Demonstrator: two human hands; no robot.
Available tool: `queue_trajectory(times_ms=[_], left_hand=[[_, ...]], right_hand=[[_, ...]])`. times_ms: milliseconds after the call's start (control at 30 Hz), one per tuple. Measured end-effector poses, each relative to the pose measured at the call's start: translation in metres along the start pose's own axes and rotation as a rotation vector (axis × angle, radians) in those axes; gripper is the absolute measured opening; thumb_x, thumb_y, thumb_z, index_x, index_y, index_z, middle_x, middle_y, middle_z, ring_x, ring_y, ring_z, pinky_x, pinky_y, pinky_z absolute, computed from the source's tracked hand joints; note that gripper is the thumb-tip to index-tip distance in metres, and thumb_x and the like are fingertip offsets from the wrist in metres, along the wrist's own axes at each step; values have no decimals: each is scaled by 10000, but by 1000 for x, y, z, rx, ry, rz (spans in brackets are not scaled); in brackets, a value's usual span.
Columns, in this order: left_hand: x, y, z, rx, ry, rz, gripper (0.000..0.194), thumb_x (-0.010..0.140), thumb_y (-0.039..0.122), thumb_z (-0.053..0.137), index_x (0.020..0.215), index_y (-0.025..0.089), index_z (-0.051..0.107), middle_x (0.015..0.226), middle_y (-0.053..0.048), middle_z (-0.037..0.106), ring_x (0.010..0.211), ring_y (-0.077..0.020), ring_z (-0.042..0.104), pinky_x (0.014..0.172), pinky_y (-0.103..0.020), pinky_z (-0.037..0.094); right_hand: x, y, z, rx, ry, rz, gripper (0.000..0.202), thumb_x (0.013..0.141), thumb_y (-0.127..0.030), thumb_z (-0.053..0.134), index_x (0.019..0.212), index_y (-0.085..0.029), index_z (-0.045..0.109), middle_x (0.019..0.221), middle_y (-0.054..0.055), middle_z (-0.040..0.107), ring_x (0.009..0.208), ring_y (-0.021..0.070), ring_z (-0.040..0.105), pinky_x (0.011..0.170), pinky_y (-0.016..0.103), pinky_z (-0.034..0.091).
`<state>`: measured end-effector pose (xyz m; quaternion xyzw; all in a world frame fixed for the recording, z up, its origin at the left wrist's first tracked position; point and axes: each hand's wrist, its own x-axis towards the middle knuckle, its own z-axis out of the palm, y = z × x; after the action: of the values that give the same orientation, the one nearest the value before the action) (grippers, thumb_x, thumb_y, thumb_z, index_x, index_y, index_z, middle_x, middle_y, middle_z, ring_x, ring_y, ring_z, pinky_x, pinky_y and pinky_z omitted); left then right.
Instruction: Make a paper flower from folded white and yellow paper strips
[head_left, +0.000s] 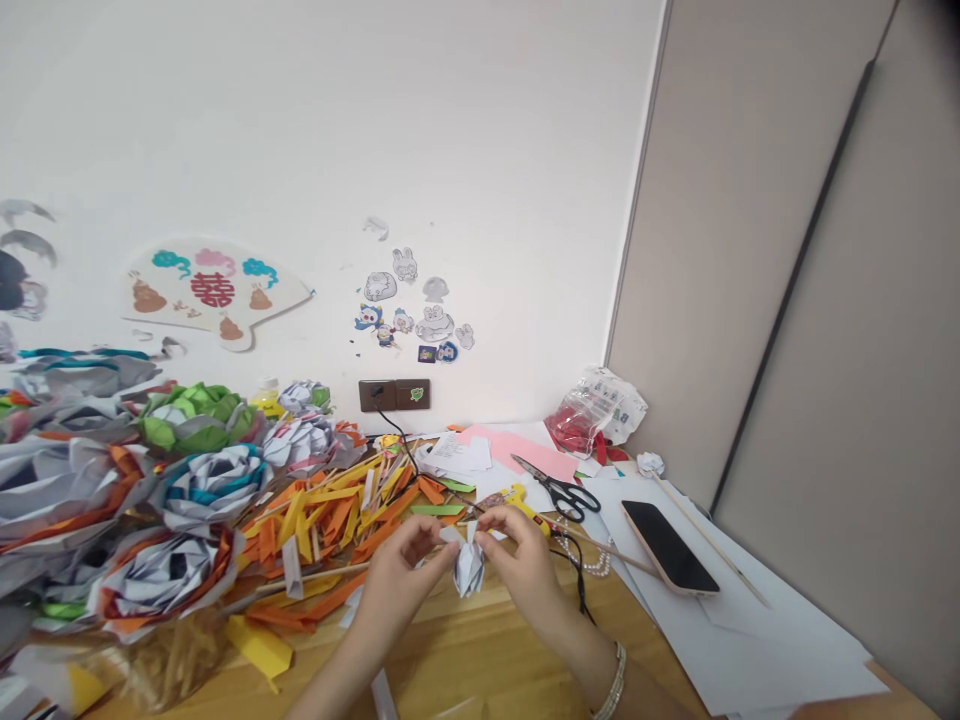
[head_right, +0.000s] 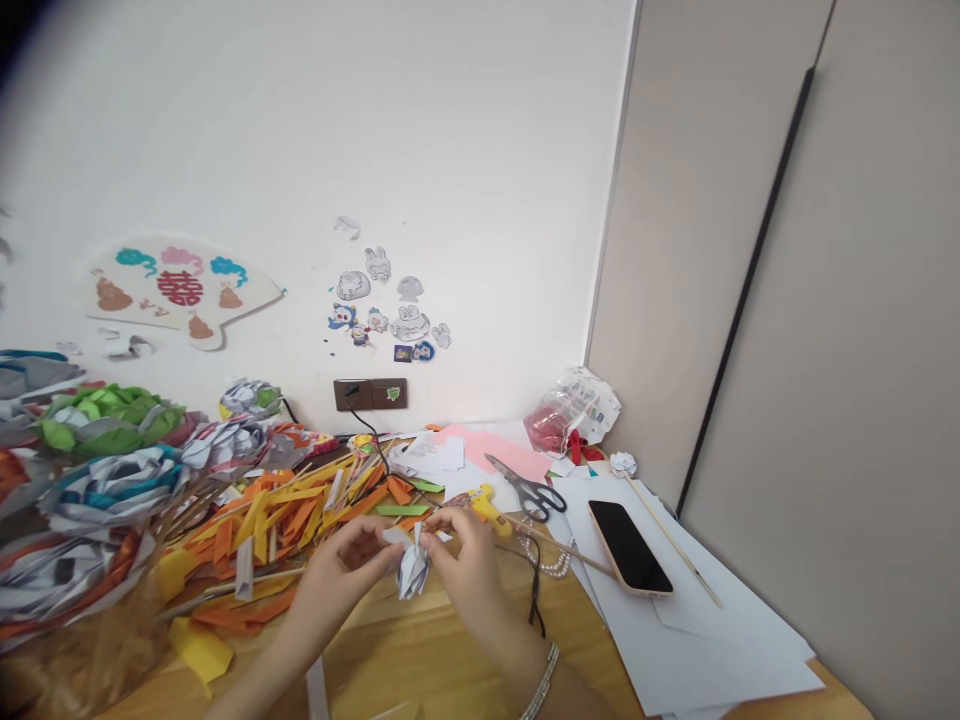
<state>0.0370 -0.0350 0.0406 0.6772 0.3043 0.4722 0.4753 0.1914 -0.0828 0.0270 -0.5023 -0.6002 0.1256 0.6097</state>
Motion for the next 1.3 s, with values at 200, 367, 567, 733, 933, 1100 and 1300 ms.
queue_trajectory(times_ms=[200,367,567,733,933,1100,1300], left_hand=[[0,8,0,132,7,59,150,634,294,675,670,180,585,730,-26,623,713,-176,577,687,-251,456],[2,5,-2,98,-15,5,173,633,317,670,673,171,587,635,-7,602,613,-154,553,596,-235,440],[4,-5,-4,143,-94,10,115,630,250,633,628,165,557,588,12,556,564,-133,521,549,-215,414],[-2,5,0,363,-158,162,53,653,184,569,601,178,572,607,3,569,607,-142,509,599,-216,396],[-2,3,-2,312,-136,133,62,688,216,566,651,173,541,623,9,524,593,-131,489,568,-205,387],[4,-7,-7,225,-199,78,100,687,226,580,662,162,507,634,18,489,590,-113,462,548,-196,373],[7,-10,-10,209,-291,68,126,688,243,567,661,153,484,628,32,450,587,-103,424,537,-202,353]], right_hand=[[1,3,1,2,-32,26,59,732,-199,568,788,-200,587,818,25,617,816,175,562,754,284,427],[2,6,5,24,-37,73,20,719,-197,549,737,-194,540,738,6,588,713,154,560,665,257,445],[0,9,10,-126,-38,57,117,638,-94,504,700,-193,504,682,-9,539,674,157,521,633,261,417],[-3,2,9,-241,-124,-173,228,623,-4,447,713,-196,533,730,6,553,745,168,501,679,272,382],[-1,-2,2,-194,-195,-189,91,732,-125,596,757,-212,605,739,2,580,754,166,514,688,272,390],[-1,5,6,-78,-194,-13,72,674,-156,676,693,-194,618,709,-2,578,731,160,531,689,264,404],[-4,15,14,39,-234,176,88,641,-168,667,717,-177,624,729,2,587,687,142,525,626,235,414]])
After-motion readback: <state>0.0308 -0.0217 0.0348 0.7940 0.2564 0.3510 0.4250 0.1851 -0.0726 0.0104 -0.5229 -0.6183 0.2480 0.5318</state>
